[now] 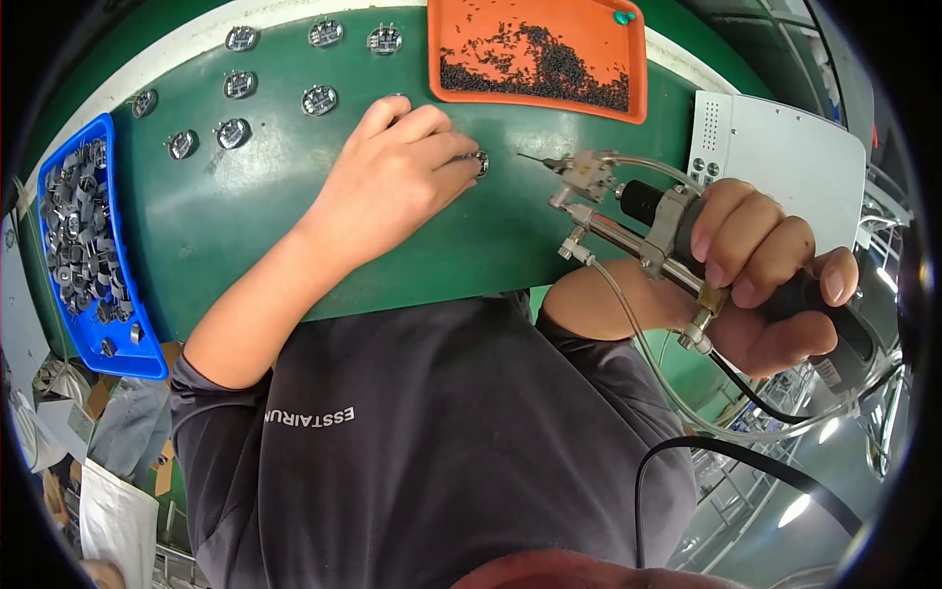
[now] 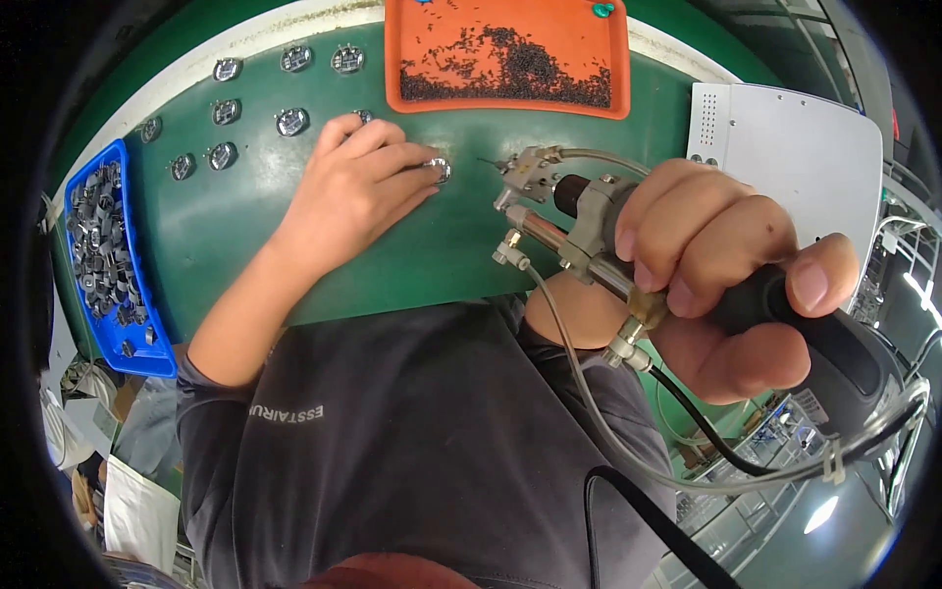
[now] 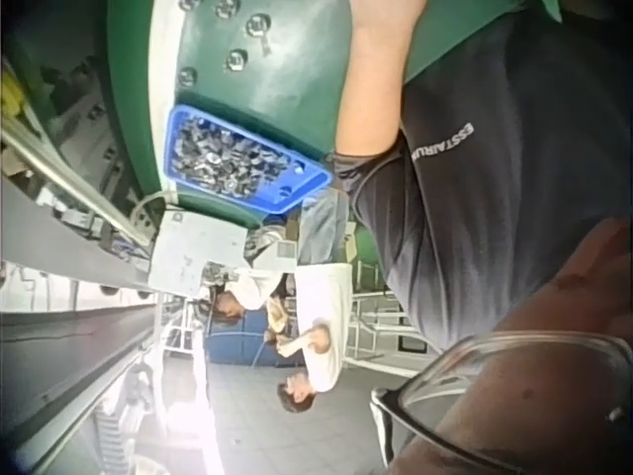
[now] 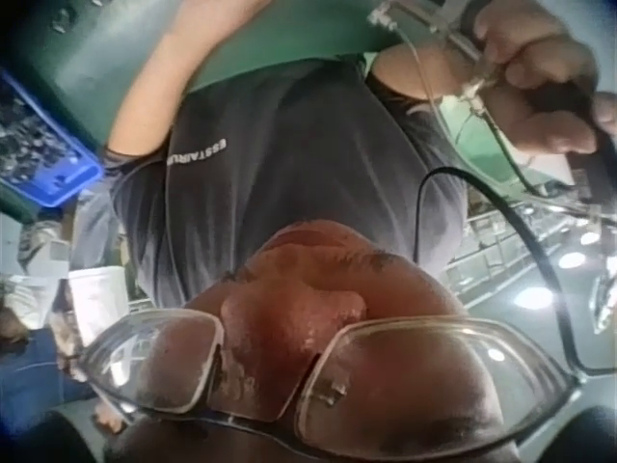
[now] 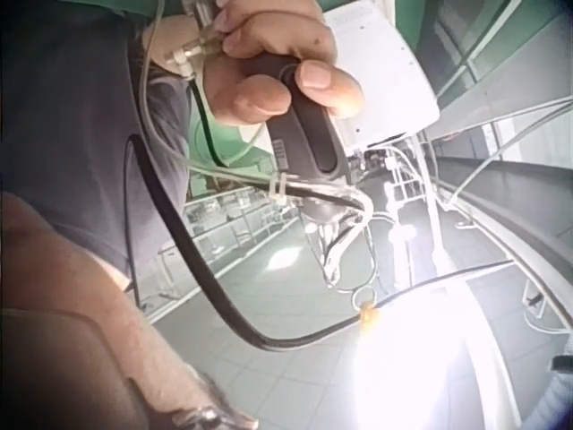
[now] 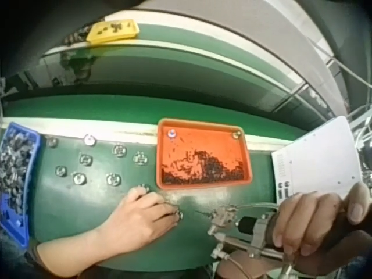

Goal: The person repeatedly takes small components by hand, fastens them using a handheld pneumatic assembly tool, and arranges the finished parts on the table.

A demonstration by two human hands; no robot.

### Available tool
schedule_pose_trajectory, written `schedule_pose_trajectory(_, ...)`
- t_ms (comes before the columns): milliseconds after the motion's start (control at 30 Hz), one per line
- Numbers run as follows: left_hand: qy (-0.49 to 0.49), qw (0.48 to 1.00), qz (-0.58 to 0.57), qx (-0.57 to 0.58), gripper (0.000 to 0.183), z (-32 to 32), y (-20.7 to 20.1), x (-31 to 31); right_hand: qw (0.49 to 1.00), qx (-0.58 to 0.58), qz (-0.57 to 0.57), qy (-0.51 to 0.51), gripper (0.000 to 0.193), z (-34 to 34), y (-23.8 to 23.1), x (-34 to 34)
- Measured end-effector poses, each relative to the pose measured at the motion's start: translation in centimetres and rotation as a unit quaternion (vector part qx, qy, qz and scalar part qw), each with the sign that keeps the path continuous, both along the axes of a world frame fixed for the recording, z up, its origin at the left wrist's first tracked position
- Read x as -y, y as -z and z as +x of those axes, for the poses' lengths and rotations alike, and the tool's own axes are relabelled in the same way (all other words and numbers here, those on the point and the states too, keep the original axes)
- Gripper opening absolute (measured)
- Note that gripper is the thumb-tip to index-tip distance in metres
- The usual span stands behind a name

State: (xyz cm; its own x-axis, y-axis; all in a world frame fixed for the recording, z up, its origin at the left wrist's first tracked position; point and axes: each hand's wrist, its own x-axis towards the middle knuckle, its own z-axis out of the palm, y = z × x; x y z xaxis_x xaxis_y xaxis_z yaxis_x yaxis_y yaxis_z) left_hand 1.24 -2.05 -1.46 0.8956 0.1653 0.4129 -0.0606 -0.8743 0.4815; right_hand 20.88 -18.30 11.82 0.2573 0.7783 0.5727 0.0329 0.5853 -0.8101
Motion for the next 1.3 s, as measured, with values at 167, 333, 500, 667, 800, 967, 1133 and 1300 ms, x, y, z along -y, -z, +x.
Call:
schedule_pose_trajectory(167,-0.003,1.000,-0.012,0.004,0.017,0.0,0.1,-0.1,1.000,-0.011,0.008,-0.022,0.041,0.1,0.6,-0.8)
schedule_pose_trajectory(333,-0.009,1.000,-0.001,0.018,0.015,0.1,0.3,-0.3,0.998,0.022,0.002,-0.061,0.044,0.0,1.0,-1.6)
schedule_pose_trajectory(500,-0.009,1.000,0.000,0.014,0.015,0.0,0.4,-0.4,0.997,0.035,0.001,-0.069,0.045,-0.2,1.6,-2.2)
schedule_pose_trajectory(667,-0.011,1.000,-0.001,0.014,0.015,0.0,0.4,-0.4,0.997,0.026,0.006,-0.075,0.044,-0.4,2.0,-2.7)
schedule_pose_trajectory(800,-0.004,1.000,-0.007,0.029,0.014,0.1,0.2,-0.2,0.998,0.024,-0.002,-0.058,0.034,-1.3,1.2,-3.0)
schedule_pose_trajectory(967,0.010,1.000,-0.008,0.017,0.013,0.1,0.2,-0.3,0.998,0.033,-0.040,-0.039,0.027,-2.3,0.7,-3.8)
schedule_pose_trajectory(1133,0.000,0.999,-0.021,0.031,0.010,-0.2,0.3,-0.5,0.998,0.036,0.049,-0.009,0.029,-2.0,0.5,-2.9)
schedule_pose_trajectory(1300,0.007,0.999,-0.018,0.029,0.012,-0.3,0.3,-0.7,0.998,0.027,0.055,-0.009,0.038,-0.3,-0.1,-1.0)
